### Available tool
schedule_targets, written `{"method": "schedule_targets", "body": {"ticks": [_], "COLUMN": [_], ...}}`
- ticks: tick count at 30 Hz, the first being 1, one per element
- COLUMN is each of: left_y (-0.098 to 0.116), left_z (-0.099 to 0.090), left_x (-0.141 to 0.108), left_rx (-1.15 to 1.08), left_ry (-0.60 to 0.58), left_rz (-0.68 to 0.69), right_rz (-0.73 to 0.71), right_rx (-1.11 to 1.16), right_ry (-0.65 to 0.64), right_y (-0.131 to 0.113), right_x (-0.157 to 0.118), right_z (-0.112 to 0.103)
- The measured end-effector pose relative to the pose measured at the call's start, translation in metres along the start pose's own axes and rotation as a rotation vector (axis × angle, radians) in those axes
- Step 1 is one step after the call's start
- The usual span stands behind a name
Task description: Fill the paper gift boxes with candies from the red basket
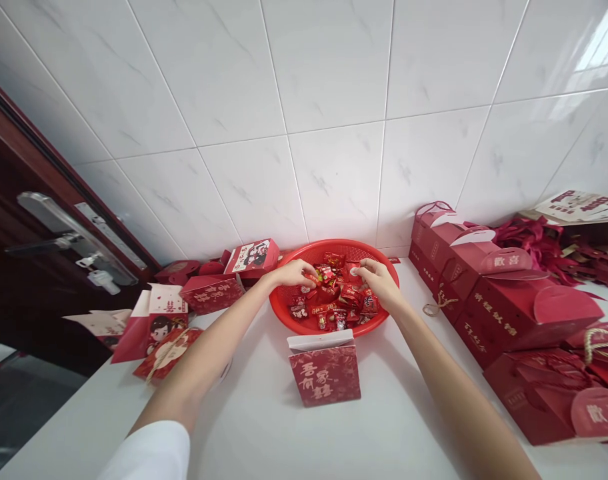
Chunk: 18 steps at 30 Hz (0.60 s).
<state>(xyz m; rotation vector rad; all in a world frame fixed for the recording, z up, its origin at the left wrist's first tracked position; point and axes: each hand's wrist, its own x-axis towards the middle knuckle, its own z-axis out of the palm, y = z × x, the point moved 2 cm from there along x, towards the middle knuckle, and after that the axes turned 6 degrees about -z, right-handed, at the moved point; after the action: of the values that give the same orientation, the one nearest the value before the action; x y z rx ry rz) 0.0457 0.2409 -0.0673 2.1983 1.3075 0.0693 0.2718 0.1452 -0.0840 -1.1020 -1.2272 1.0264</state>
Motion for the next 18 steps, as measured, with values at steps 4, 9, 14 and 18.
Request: {"method": "schedule_targets", "body": {"ticks": [4, 9, 14, 18], "left_y": [0.002, 0.007, 0.017, 0.017], "left_z": [-0.001, 0.016, 0.035, 0.031], "left_x": [-0.003, -0.016, -0.02, -0.017], "left_rx": [-0.007, 0.398, 0.543, 0.497], "left_ry": [0.147, -0.148, -0.177, -0.211], "left_rz": [-0.008, -0.17, -0.251, -0.242], "right_rz": [0.004, 0.009, 0.019, 0.018], "right_rx": [-0.008, -0.011, 0.01, 0.013], "right_ry": [-0.007, -0.014, 0.0, 0.013], "right_y": [0.0, 0.001, 0.0, -0.001], "right_x": [-0.001, 0.001, 0.0, -0.001], "right_z": [-0.001, 0.0, 0.001, 0.0]}}
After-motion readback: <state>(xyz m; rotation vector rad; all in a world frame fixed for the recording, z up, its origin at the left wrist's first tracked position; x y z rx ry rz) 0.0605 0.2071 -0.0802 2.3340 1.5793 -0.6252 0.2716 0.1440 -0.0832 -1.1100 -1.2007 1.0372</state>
